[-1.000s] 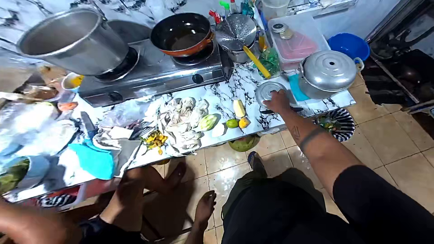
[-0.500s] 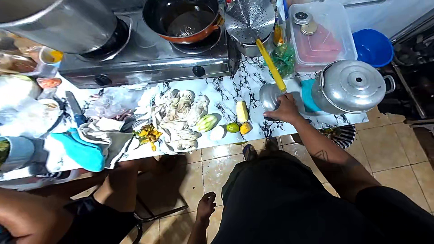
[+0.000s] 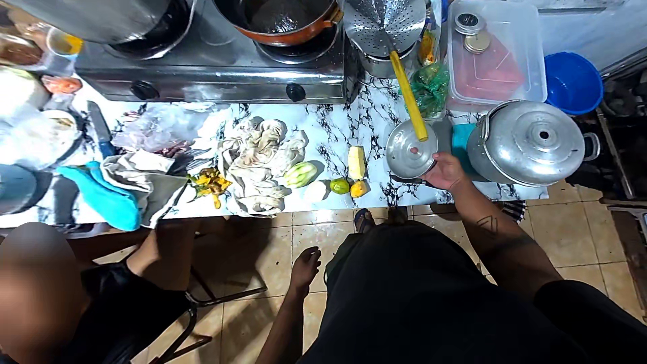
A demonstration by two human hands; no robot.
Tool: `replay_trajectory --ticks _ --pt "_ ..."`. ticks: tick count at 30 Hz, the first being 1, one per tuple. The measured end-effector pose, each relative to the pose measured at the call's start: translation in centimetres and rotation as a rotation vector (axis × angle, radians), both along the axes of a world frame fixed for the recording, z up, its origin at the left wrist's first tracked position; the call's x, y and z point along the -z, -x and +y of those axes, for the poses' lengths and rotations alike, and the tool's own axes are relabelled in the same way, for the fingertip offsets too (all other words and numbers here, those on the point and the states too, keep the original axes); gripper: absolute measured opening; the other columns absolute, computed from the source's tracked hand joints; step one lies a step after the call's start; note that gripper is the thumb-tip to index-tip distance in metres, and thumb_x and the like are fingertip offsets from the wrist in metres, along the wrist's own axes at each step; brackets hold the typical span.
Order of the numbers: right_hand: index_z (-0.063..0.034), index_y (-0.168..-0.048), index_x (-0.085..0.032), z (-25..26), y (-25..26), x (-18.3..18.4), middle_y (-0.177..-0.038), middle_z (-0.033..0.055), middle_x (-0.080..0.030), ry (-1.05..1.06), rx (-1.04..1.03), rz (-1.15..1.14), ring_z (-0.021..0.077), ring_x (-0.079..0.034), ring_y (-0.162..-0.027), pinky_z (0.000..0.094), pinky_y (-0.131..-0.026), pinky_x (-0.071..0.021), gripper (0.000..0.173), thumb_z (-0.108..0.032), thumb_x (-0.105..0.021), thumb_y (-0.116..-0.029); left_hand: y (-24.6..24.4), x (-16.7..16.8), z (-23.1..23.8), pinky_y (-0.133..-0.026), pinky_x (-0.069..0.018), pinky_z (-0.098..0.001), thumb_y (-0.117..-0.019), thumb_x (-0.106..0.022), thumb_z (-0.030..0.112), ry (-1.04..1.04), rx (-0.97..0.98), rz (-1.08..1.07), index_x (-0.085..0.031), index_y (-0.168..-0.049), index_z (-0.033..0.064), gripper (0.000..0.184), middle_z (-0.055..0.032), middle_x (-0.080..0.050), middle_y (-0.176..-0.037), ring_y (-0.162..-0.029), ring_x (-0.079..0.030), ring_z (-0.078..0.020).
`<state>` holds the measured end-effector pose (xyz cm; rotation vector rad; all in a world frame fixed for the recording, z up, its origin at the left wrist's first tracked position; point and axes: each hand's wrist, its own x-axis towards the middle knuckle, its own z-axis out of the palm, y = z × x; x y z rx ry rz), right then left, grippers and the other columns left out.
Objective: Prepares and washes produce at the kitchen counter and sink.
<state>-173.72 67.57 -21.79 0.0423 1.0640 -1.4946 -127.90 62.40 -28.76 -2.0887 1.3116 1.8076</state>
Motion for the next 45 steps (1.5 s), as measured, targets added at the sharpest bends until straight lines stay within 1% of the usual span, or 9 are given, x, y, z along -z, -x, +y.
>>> replay_trajectory --ticks 9,13,16,20,27,31,37,42,45 --pt "-0.0163 -0.128 -0.057 0.1 -0.3 0.0 -0.122 0.0093 -0.067 0.024 -0.017 0.045 0.0253 -0.066 -0.108 0.0470 -0.091 -0.0564 0.051 -0.038 -0.068 -0.0829 0.1 -0.7 -0.1 -0.089 -0.0523 -0.0504 -0.1086 -0.048 0.013 0.016 -0.003 0.008 -0.052 -0.138 -0.0056 0.035 -0.0289 -0.060 -0.128 -0.107 -0.064 -0.0360" --pt "-0.0056 -0.145 -0.046 -0.7 -0.8 -3.3 -0.144 0.0161 -0.051 -0.199 -0.324 0.754 0.0281 -0.056 -0.123 0.0475 -0.099 -0.0502 0.067 -0.013 -0.076 -0.0856 1.1 -2.2 -1.3 -0.094 -0.0521 -0.0511 -0.1060 -0.052 0.014 0.227 0.108 -0.004 -0.052 -0.140 -0.0053 0.039 -0.0274 -0.064 -0.124 -0.108 -0.066 -0.0348" --pt "0.0009 -0.141 -0.049 -2.5 -1.4 -5.1 -0.157 0.0225 -0.035 -0.498 -0.606 1.326 0.0428 -0.039 -0.140 0.0645 -0.105 -0.0418 0.092 -0.027 -0.095 -0.0661 4.1 -5.5 -3.1 -0.101 -0.0515 -0.0514 -0.1018 -0.058 0.015 0.542 0.290 -0.041 -0.056 -0.138 -0.0056 0.041 -0.0260 -0.063 -0.128 -0.118 -0.063 -0.0361" --pt "-0.0019 -0.148 -0.047 -4.3 -3.1 -5.5 -0.162 0.0208 -0.031 -0.750 -0.966 1.650 0.0459 -0.020 -0.151 0.0723 -0.111 -0.0265 0.095 -0.032 -0.091 -0.0687 9.4 -8.8 -6.1 -0.109 -0.0426 -0.0590 -0.0915 -0.069 0.013 0.840 0.535 -0.121 -0.062 -0.137 0.0021 0.047 -0.0262 -0.057 -0.141 -0.133 -0.051 -0.0454" --pt "-0.0007 -0.149 -0.043 -4.8 -3.8 -3.0 -0.161 0.0193 -0.037 -0.777 -0.982 1.714 0.0386 -0.026 -0.153 0.0696 -0.116 -0.0232 0.084 -0.023 -0.084 -0.0796 12.3 -8.0 -9.5 -0.098 -0.0461 -0.0639 -0.0877 -0.070 0.015 0.685 0.613 -0.339 -0.059 -0.143 0.0166 0.056 -0.0219 -0.050 -0.147 -0.133 -0.047 -0.0481" --pt "0.0000 -0.133 -0.060 -4.9 -6.2 -4.0 -0.146 0.0243 -0.050 -0.497 -0.794 1.645 0.0419 -0.047 -0.137 0.0596 -0.110 -0.0412 0.053 -0.027 -0.076 -0.0901 11.9 -6.8 -9.9 -0.098 -0.0493 -0.0603 -0.0886 -0.071 0.015 0.617 0.623 -0.302 -0.054 -0.147 0.0191 0.061 -0.0237 -0.052 -0.142 -0.127 -0.052 -0.0465" --pt "-0.0185 -0.141 -0.059 -7.8 -14.3 -1.6 -0.133 0.0190 -0.056 -0.139 -1.357 1.590 0.0378 -0.059 -0.118 0.0549 -0.092 -0.0537 0.054 -0.047 -0.067 -0.0964 13.0 -6.6 -11.0 -0.095 -0.0531 -0.0586 -0.0858 -0.076 0.018 0.528 0.648 -0.289 -0.059 -0.139 0.0177 0.055 -0.0234 -0.049 -0.143 -0.125 -0.054 -0.0443" --pt "-0.0109 -0.134 -0.062 -7.9 -15.4 -0.4 -0.134 0.0225 -0.052 -0.216 -1.286 1.520 0.0389 -0.056 -0.122 0.0516 -0.098 -0.0524 0.042 -0.027 -0.068 -0.0959 13.2 -7.7 -11.0 -0.094 -0.0519 -0.0595 -0.0862 -0.072 0.023 0.474 0.588 -0.270 -0.061 -0.129 0.0083 0.047 -0.0196 -0.059 -0.135 -0.123 -0.057 -0.0415" --pt "-0.0005 -0.122 -0.063 -7.6 -14.7 -2.5 -0.129 0.0203 -0.058 -0.411 -0.955 1.185 0.0331 -0.063 -0.112 0.0497 -0.093 -0.0536 0.033 -0.010 -0.066 -0.0900 13.3 -9.6 -11.0 -0.092 -0.0525 -0.0602 -0.0880 -0.069 0.025 0.449 0.580 -0.175 -0.061 -0.133 0.0122 0.048 -0.0208 -0.061 -0.131 -0.114 -0.063 -0.0393"
